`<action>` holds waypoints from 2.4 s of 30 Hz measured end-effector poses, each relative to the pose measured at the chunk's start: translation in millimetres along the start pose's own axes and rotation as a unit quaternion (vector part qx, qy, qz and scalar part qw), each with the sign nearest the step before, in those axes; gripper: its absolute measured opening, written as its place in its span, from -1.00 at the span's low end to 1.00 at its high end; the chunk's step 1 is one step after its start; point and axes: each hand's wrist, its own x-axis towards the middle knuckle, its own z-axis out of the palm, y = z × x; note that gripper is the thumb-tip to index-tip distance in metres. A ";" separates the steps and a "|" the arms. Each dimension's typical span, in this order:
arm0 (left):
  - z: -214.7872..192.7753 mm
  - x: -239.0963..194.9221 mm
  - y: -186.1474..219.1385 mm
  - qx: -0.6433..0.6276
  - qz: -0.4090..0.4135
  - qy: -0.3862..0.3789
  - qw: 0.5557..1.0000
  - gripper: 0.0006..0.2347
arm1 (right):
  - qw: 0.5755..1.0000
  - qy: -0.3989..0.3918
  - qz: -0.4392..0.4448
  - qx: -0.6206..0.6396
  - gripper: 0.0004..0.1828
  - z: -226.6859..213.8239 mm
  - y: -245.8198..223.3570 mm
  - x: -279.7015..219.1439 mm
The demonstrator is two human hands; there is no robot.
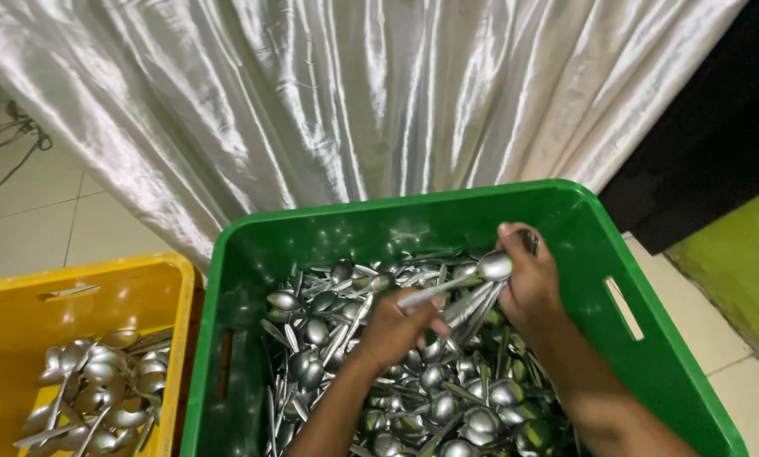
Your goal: The person sits on the floor and sorts mixed metal cutlery from a green bin into a yellow bin. They pick up forks and spoons, separate them by type, and place the sorted items into the yellow container.
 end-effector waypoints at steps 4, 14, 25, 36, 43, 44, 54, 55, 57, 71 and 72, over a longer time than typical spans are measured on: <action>35.3 -26.3 16.9 0.170 -0.087 -0.140 0.972 -0.60 | 0.992 -0.096 0.011 0.076 -0.89 -23.8 1.1 12.3; -3.9 -11.8 -17.3 0.558 -0.129 -0.282 0.770 -0.54 | 0.983 -0.127 0.123 -0.051 -0.74 7.1 -24.7 -9.3; 29.3 -29.0 31.7 0.367 -0.055 -0.158 0.915 -0.72 | 0.962 -0.176 0.201 -0.060 -0.89 -7.2 19.1 -13.4; 22.8 -29.4 31.5 0.376 -0.146 -0.215 0.889 -0.69 | 0.934 -0.188 0.220 -0.211 -0.71 13.2 5.8 -36.7; 23.5 -32.0 32.9 0.385 -0.100 -0.133 0.908 -0.80 | 0.939 -0.187 0.192 -0.213 -0.76 9.4 11.7 -32.4; 19.1 -27.3 18.5 0.385 -0.100 -0.133 0.908 -0.80 | 0.939 -0.187 0.193 -0.213 -0.76 10.4 13.5 -33.0; 5.5 -13.2 -14.6 0.307 -0.049 -0.117 0.943 -0.77 | 0.950 -0.135 0.202 -0.198 -0.48 19.5 10.1 -36.9; 4.9 -12.2 -14.6 0.270 -0.044 -0.117 0.955 -0.77 | 0.953 -0.135 0.197 -0.186 -0.49 20.8 8.2 -37.5; 1.0 -5.2 -23.2 0.246 -0.043 -0.115 0.962 -0.78 | 0.958 -0.125 0.199 -0.166 -0.55 23.8 6.9 -37.0; -0.9 -11.5 -9.0 0.133 -0.062 -0.122 0.982 -0.78 | 0.963 -0.162 0.189 -0.103 -0.62 24.9 10.2 -38.7; 1.4 -15.9 4.3 0.163 -0.053 -0.120 0.978 -0.75 | 0.966 -0.157 0.180 -0.104 -0.65 24.2 11.6 -38.1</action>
